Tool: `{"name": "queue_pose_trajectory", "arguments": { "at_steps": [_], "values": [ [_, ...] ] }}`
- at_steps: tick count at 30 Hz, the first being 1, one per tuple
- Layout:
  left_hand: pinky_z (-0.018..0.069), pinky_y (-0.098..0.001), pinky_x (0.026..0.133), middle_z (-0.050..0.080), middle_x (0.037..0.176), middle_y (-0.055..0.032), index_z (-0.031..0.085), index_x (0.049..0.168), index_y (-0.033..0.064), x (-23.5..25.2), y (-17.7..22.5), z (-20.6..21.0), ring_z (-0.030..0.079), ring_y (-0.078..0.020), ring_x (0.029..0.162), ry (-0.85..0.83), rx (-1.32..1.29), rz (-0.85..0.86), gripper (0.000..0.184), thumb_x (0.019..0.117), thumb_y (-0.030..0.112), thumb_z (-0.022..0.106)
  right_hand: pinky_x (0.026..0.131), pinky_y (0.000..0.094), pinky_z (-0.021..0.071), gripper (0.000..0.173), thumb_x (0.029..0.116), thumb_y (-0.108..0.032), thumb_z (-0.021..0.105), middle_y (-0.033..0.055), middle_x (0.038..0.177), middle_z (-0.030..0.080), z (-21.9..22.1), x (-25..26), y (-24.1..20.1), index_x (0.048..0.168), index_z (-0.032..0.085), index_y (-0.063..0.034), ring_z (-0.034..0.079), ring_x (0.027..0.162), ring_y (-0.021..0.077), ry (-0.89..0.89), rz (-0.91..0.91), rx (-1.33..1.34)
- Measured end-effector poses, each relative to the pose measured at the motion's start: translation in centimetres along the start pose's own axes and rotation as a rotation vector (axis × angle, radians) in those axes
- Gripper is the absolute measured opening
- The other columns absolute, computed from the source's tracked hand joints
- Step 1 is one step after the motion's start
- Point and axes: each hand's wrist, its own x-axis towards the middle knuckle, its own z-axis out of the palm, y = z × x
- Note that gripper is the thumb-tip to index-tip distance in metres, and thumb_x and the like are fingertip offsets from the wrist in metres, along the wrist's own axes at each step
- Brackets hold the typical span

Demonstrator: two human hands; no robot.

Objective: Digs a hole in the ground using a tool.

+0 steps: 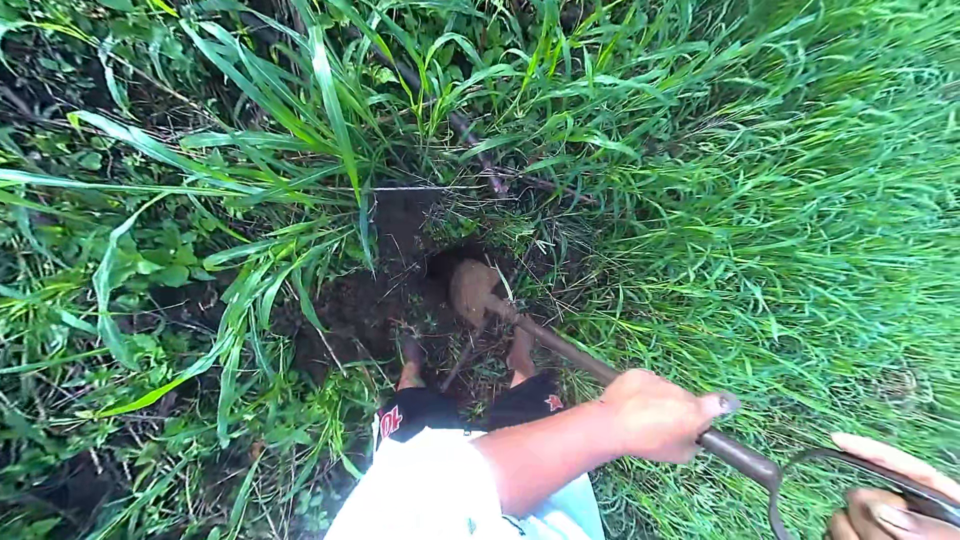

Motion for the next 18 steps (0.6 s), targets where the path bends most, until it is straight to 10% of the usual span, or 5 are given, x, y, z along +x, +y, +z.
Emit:
{"name": "queue_pose_trajectory", "arguments": {
  "at_steps": [7,13,18],
  "values": [
    [0.0474,-0.0592,0.103,0.074,0.113,-0.0083,0.065,0.132,0.0203,-2.2,-24.6,2.9,0.07,-0.0296,0.107,0.074,-0.057,-0.283,0.048,0.0851,0.019,0.075,0.033,0.0268,0.0388,0.041,0.0954,-0.005,0.048,-0.0057,0.052,0.033,11.1,20.0,16.4,0.136,0.053,-0.0022,0.035,0.035,0.0069,0.234,-0.003,0.206],
    [0.0532,-0.0558,0.098,0.072,0.113,-0.0074,0.065,0.136,0.0211,-9.6,-24.7,-0.8,0.067,-0.0261,0.108,0.423,-0.224,-0.491,0.048,0.0887,0.016,0.071,0.036,0.0288,0.0436,0.048,0.1005,-0.008,0.058,0.0008,0.057,0.041,22.6,18.7,13.3,0.146,0.045,-0.0021,0.042,0.039,0.0108,0.181,0.044,0.34],
    [0.0521,-0.0525,0.104,0.056,0.145,-0.0189,0.039,0.154,0.0071,-20.3,-25.3,1.3,0.059,-0.0309,0.129,0.695,-0.54,-1.1,0.061,0.0957,0.008,0.058,0.04,0.0346,0.0518,0.06,0.0971,-0.008,0.062,0.0075,0.063,0.054,25.7,12.7,18.4,0.152,0.039,-0.0013,0.052,0.043,0.0164,0.024,0.074,0.236]
  ]
}}
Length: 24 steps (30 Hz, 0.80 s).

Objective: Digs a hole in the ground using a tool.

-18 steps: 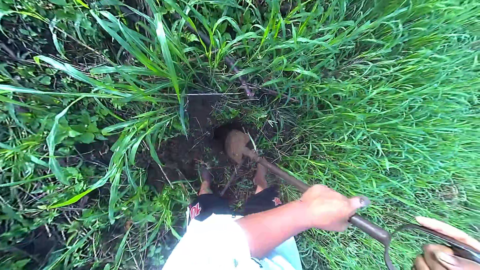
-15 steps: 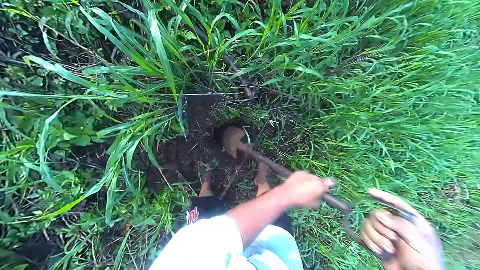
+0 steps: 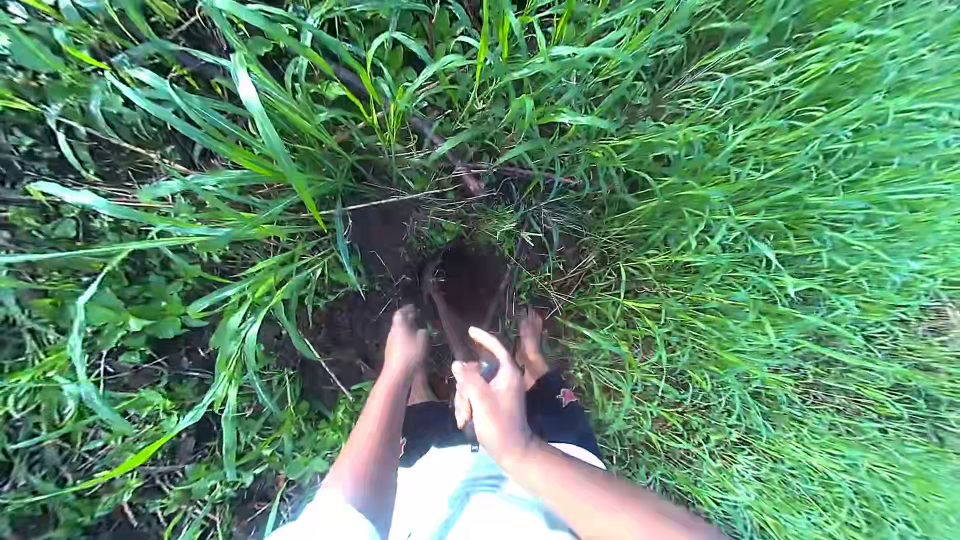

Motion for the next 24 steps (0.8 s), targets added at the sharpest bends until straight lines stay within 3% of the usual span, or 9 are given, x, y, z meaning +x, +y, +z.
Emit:
{"name": "queue_pose_trajectory", "arguments": {
  "at_steps": [2,5,8,11,13,16,18,21,24],
  "values": [
    [0.0596,-0.0529,0.084,0.057,0.139,-0.0227,0.03,0.158,0.0087,-1.0,-0.4,1.9,0.068,-0.0345,0.11,0.014,-0.307,-0.271,0.058,0.1058,0.026,0.048,0.042,0.0357,0.0521,0.059,0.0961,-0.01,0.064,0.0075,0.069,0.059,-4.8,-1.6,0.2,0.151,0.044,-0.0035,0.053,0.046,0.0162,0.003,0.004,-0.15],
    [0.061,-0.0569,0.076,0.06,0.132,-0.0274,0.029,0.156,0.0102,-1.3,2.2,8.0,0.071,-0.0408,0.099,-0.157,-0.597,-0.48,0.065,0.1087,0.054,0.039,0.064,0.0316,0.0596,0.056,0.0947,-0.026,0.07,0.0078,0.111,0.073,-11.7,-4.5,-5.2,0.146,0.057,-0.0094,0.065,0.07,0.0101,-0.255,-0.138,-0.707],
    [0.0574,-0.0521,0.071,0.064,0.108,-0.0221,0.048,0.142,0.0064,-1.1,5.2,14.3,0.066,-0.0332,0.086,-0.183,-0.82,-0.648,0.053,0.1091,0.048,0.043,0.056,0.0405,0.0572,0.068,0.0968,-0.07,0.05,0.0039,0.078,0.073,-13.9,-8.0,-12.1,0.139,0.066,-0.019,0.067,0.063,0.0157,-0.609,-0.534,-1.452],
    [0.0511,-0.0384,0.054,0.055,0.082,-0.0115,0.054,0.117,0.002,-2.5,7.4,18.4,0.054,-0.0212,0.059,-0.087,-0.898,-0.744,0.026,0.109,0.024,0.043,0.06,0.0398,0.0529,0.067,0.1024,-0.068,0.035,-0.0002,0.063,0.064,-14.3,-8.5,-15.0,0.117,0.076,-0.0164,0.062,0.059,0.0187,-0.489,-1.012,-1.744],
    [0.0497,-0.0347,0.05,0.052,0.076,-0.0092,0.053,0.107,0.0027,-2.6,8.1,19.8,0.051,-0.0187,0.054,-0.048,-0.949,-0.762,0.019,0.1073,0.018,0.043,0.083,0.0433,0.0525,0.044,0.1022,-0.052,0.05,0.0018,0.076,0.063,-14.5,-7.3,-14.3,0.116,0.073,-0.0167,0.063,0.078,0.0203,-0.186,-1.201,-1.586],
    [0.0509,-0.0359,0.056,0.054,0.082,-0.0108,0.056,0.107,0.0017,-1.0,9.6,19.6,0.054,-0.0197,0.061,-0.063,-0.886,-0.733,0.019,0.1065,0.016,0.044,0.114,0.0399,0.0431,0.037,0.1015,-0.032,0.059,0.0044,0.131,0.061,-12.6,-4.4,-12.4,0.135,0.062,-0.0164,0.056,0.128,0.0196,0.161,-1.108,-1.077],
    [0.0545,-0.0402,0.065,0.059,0.096,-0.0151,0.059,0.116,-0.0003,1.2,9.7,19.3,0.059,-0.0232,0.073,-0.091,-0.754,-0.715,0.02,0.1035,0.012,0.049,0.109,0.038,0.0488,0.046,0.0993,-0.009,0.058,0.0128,0.147,0.053,-9.6,-2.5,-10.9,0.143,0.05,0.0008,0.053,0.135,0.0235,0.342,-0.856,-0.529],
    [0.0554,-0.0426,0.07,0.063,0.104,-0.0172,0.059,0.122,-0.0007,4.5,8.6,19.5,0.063,-0.025,0.082,-0.129,-0.543,-0.703,0.024,0.1019,0.01,0.051,0.103,0.0433,0.0531,0.054,0.0966,-0.004,0.051,0.0106,0.148,0.052,-7.0,-0.8,-10.3,0.15,0.042,-0.0069,0.053,0.134,0.0237,0.502,-0.456,-0.046],
    [0.0561,-0.0439,0.074,0.064,0.108,-0.0188,0.06,0.122,-0.0022,6.7,7.3,21.6,0.064,-0.0268,0.087,-0.171,-0.411,-0.685,0.025,0.1013,0.01,0.052,0.103,0.0438,0.0529,0.054,0.0951,-0.002,0.047,0.0134,0.147,0.052,-8.8,0.4,-9.8,0.149,0.045,-0.0062,0.053,0.134,0.0253,0.567,-0.344,0.026]
  ]
}}
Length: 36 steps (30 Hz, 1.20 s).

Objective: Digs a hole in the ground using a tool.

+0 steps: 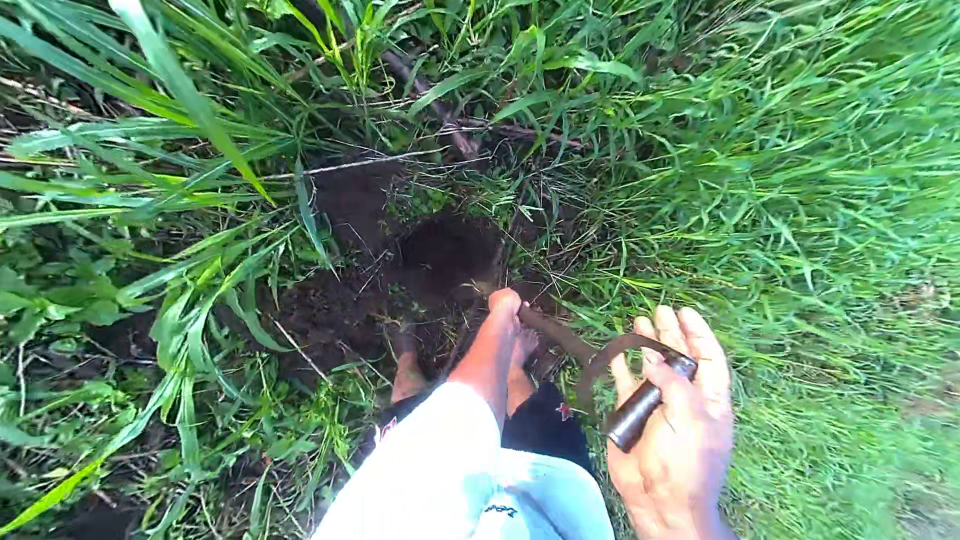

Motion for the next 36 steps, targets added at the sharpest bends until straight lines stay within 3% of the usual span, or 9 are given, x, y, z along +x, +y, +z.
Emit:
{"name": "queue_pose_trajectory", "arguments": {
  "at_steps": [6,11,13,15,21,25,28,32,36],
  "values": [
    [0.0551,-0.0454,0.084,0.062,0.12,-0.0209,0.057,0.131,-0.0027,3.7,0.6,1.7,0.064,-0.0284,0.099,0.014,0.297,-0.015,0.033,0.0988,0.005,0.056,0.108,0.0468,0.0497,0.053,0.096,-0.008,0.048,0.0173,0.153,0.048,-3.5,2.6,4.3,0.149,0.043,-0.0036,0.05,0.139,0.0301,-0.027,-0.051,-0.002],
    [0.0552,-0.042,0.071,0.064,0.109,-0.0175,0.06,0.125,-0.0001,7.7,-1.5,3.7,0.064,-0.0255,0.085,0.111,0.414,-0.059,0.028,0.0999,0.011,0.056,0.108,0.0505,0.0512,0.045,0.1006,-0.016,0.05,0.021,0.155,0.045,-7.5,3.7,7.8,0.143,0.049,-0.0004,0.049,0.14,0.035,0.0,-0.073,-0.069],
    [0.0551,-0.0477,0.091,0.065,0.126,-0.021,0.063,0.128,-0.0019,8.7,-2.7,4.4,0.066,-0.0306,0.11,0.132,0.587,-0.024,0.031,0.1023,0.014,0.056,0.107,0.0496,0.0528,0.042,0.1015,-0.013,0.047,0.0221,0.155,0.045,-9.9,3.7,10.0,0.14,0.05,0.0026,0.052,0.138,0.035,0.036,-0.058,-0.152],
    [0.0517,-0.051,0.1,0.063,0.132,-0.0232,0.064,0.127,-0.0028,9.6,-3.8,5.5,0.063,-0.0344,0.12,0.161,0.704,0.021,0.032,0.1024,0.015,0.056,0.105,0.0472,0.0552,0.039,0.1022,-0.012,0.045,0.0221,0.155,0.046,-12.5,4.0,12.4,0.137,0.051,0.0035,0.056,0.136,0.0333,0.068,-0.03,-0.232],
    [0.0565,-0.0484,0.084,0.068,0.114,-0.0203,0.065,0.123,0.0001,14.4,-6.7,9.6,0.068,-0.0302,0.094,0.341,0.558,-0.031,0.041,0.1116,0.028,0.037,0.103,0.051,0.0576,0.031,0.1069,-0.029,0.049,0.0189,0.15,0.054,-19.7,7.2,18.8,0.127,0.058,-0.0074,0.061,0.129,0.0374,0.07,-0.02,-0.247],
    [0.0568,-0.0481,0.08,0.069,0.108,-0.0205,0.066,0.119,-0.0004,17.7,-8.2,12.0,0.069,-0.0298,0.087,0.436,0.545,-0.021,0.05,0.1135,0.033,0.029,0.102,0.0503,0.059,0.027,0.1076,-0.022,0.044,0.0183,0.146,0.058,-24.1,9.7,23.6,0.125,0.056,-0.0064,0.065,0.124,0.0372,0.078,-0.017,-0.281],
    [0.058,-0.049,0.081,0.07,0.108,-0.0218,0.066,0.118,-0.0023,19.9,-10.0,13.2,0.071,-0.0311,0.09,0.49,0.601,0.006,0.054,0.1138,0.034,0.026,0.099,0.0486,0.0608,0.024,0.1064,-0.019,0.042,0.0173,0.141,0.062,-27.8,10.9,27.8,0.121,0.055,-0.0043,0.068,0.12,0.0351,0.089,0.037,-0.32],
    [0.0593,-0.0462,0.085,0.07,0.114,-0.0204,0.066,0.122,-0.0013,22.9,-10.6,14.6,0.071,-0.0288,0.096,0.556,0.672,-0.013,0.048,0.1127,0.033,0.034,0.097,0.0501,0.0619,0.025,0.1075,-0.023,0.043,0.0152,0.136,0.066,-30.7,12.3,32.6,0.123,0.055,-0.0086,0.069,0.117,0.0359,0.073,0.1,-0.27],
    [0.0592,-0.0496,0.087,0.07,0.115,-0.0239,0.064,0.123,-0.0036,26.4,-13.9,15.2,0.072,-0.0328,0.1,0.691,0.678,0.046,0.057,0.1136,0.039,0.027,0.095,0.0494,0.0628,0.028,0.1088,-0.032,0.045,0.0114,0.133,0.068,-34.8,13.0,39.0,0.127,0.056,-0.0136,0.069,0.117,0.0332,0.061,0.073,-0.259]
  ]
}}
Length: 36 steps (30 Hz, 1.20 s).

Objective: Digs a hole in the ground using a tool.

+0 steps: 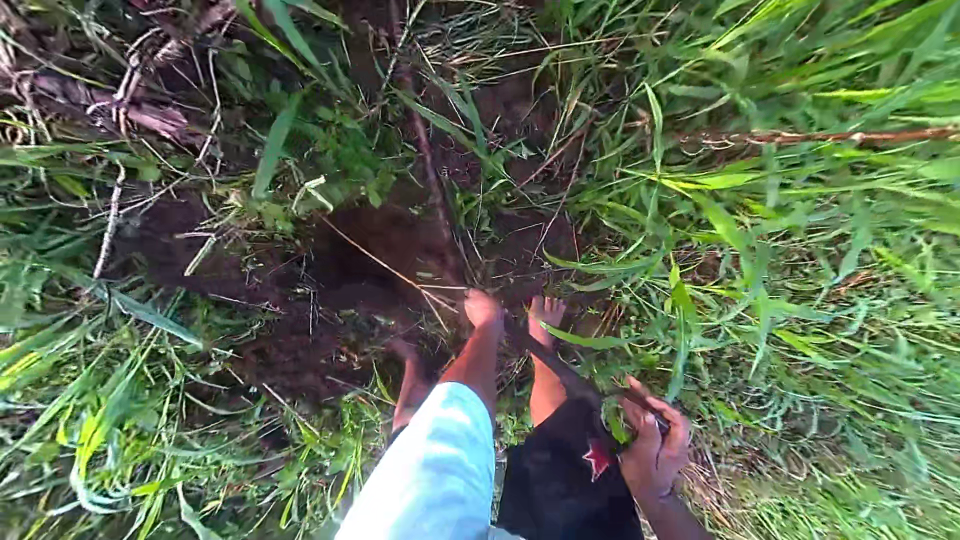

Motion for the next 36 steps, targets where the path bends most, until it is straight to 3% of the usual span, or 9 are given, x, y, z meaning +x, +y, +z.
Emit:
{"name": "queue_pose_trajectory", "arguments": {
  "at_steps": [4,8,14,19,22,26,29,33,36],
  "values": [
    [0.053,-0.0545,0.098,0.065,0.127,-0.0279,0.06,0.129,-0.0059,0.1,1.2,0.6,0.065,-0.0388,0.117,0.003,0.079,0.078,0.054,0.1138,0.036,0.03,0.085,0.0477,0.0657,0.034,0.1063,-0.032,0.051,0.0146,0.127,0.07,0.9,2.1,0.1,0.126,0.054,-0.0035,0.074,0.103,0.0308,0.033,0.184,0.12],
    [0.0573,-0.0537,0.071,0.068,0.096,-0.0177,0.063,0.11,0.0041,6.5,-3.3,6.1,0.066,-0.0318,0.082,0.164,-0.045,0.179,0.067,0.1101,0.051,0.015,0.081,0.0461,0.0671,0.035,0.108,-0.034,0.05,0.0128,0.122,0.072,0.6,3.9,4.6,0.125,0.054,-0.0029,0.076,0.097,0.0269,0.031,0.124,0.073],
    [0.056,-0.0577,0.078,0.066,0.109,-0.0243,0.063,0.119,-0.0018,3.0,-0.7,7.7,0.067,-0.0374,0.092,0.159,-0.202,0.08,0.07,0.1107,0.053,0.021,0.071,0.0382,0.0658,0.044,0.1078,-0.03,0.046,0.0131,0.103,0.068,-1.0,6.3,12.3,0.125,0.053,0.0101,0.072,0.079,0.0146,0.027,0.059,-0.109],
    [0.0573,-0.0513,0.064,0.065,0.091,-0.0191,0.06,0.118,-0.0002,4.4,-1.7,8.9,0.065,-0.0305,0.071,0.063,-0.52,0.053,0.073,0.1091,0.059,0.02,0.057,0.0377,0.0573,0.058,0.109,-0.047,0.038,0.0081,0.079,0.061,-1.4,7.8,16.8,0.125,0.053,0.0072,0.06,0.061,0.0141,0.032,-0.036,-0.202],
    [0.055,-0.0437,0.058,0.053,0.07,-0.0057,0.051,0.098,0.0119,4.2,-1.7,5.8,0.055,-0.0203,0.057,-0.212,-1.029,-0.064,0.063,0.1056,0.067,0.02,0.052,0.0354,0.0535,0.034,0.1074,-0.023,0.042,0.0028,0.073,0.055,0.2,5.9,11.8,0.122,0.053,0.0047,0.055,0.054,0.0131,0.108,0.17,-0.085],
    [0.0528,-0.0388,0.058,0.047,0.064,0.0023,0.048,0.089,0.0194,4.8,-4.5,0.8,0.051,-0.0153,0.055,-0.55,-1.185,-0.092,0.07,0.0984,0.078,0.012,0.044,0.0313,0.0483,0.023,0.1066,-0.021,0.044,-0.0048,0.063,0.048,2.4,2.7,6.6,0.112,0.057,-0.0031,0.048,0.047,0.009,0.241,0.362,-0.008],
    [0.054,-0.0384,0.057,0.048,0.064,0.0017,0.048,0.09,0.0179,4.0,-4.5,1.0,0.053,-0.0159,0.054,-0.604,-1.243,-0.028,0.071,0.0988,0.079,0.013,0.049,0.0356,0.0492,0.036,0.1084,-0.029,0.042,-0.0011,0.066,0.048,1.9,4.0,6.7,0.116,0.059,0.0015,0.048,0.051,0.0114,0.264,0.323,-0.133],
    [0.051,-0.0379,0.052,0.046,0.059,0.0016,0.047,0.085,0.0189,-1.1,-5.6,-0.3,0.05,-0.0163,0.05,-0.665,-1.413,-0.107,0.072,0.0979,0.079,0.01,0.044,0.0379,0.0491,0.04,0.1103,-0.035,0.033,-0.0021,0.06,0.045,-2.2,4.8,4.7,0.105,0.057,-0.0037,0.047,0.044,0.0131,0.255,0.286,-0.253],
    [0.0514,-0.0415,0.054,0.046,0.057,0.0006,0.046,0.084,0.0179,-8.1,-7.7,-6.6,0.051,-0.0187,0.05,-0.672,-1.589,-0.127,0.069,0.1003,0.073,0.008,0.039,0.0336,0.0469,0.04,0.1096,-0.033,0.027,-0.0059,0.053,0.045,-5.0,4.3,-0.4,0.1,0.058,-0.0091,0.045,0.039,0.0105,0.209,0.232,-0.208]
  ]
}}
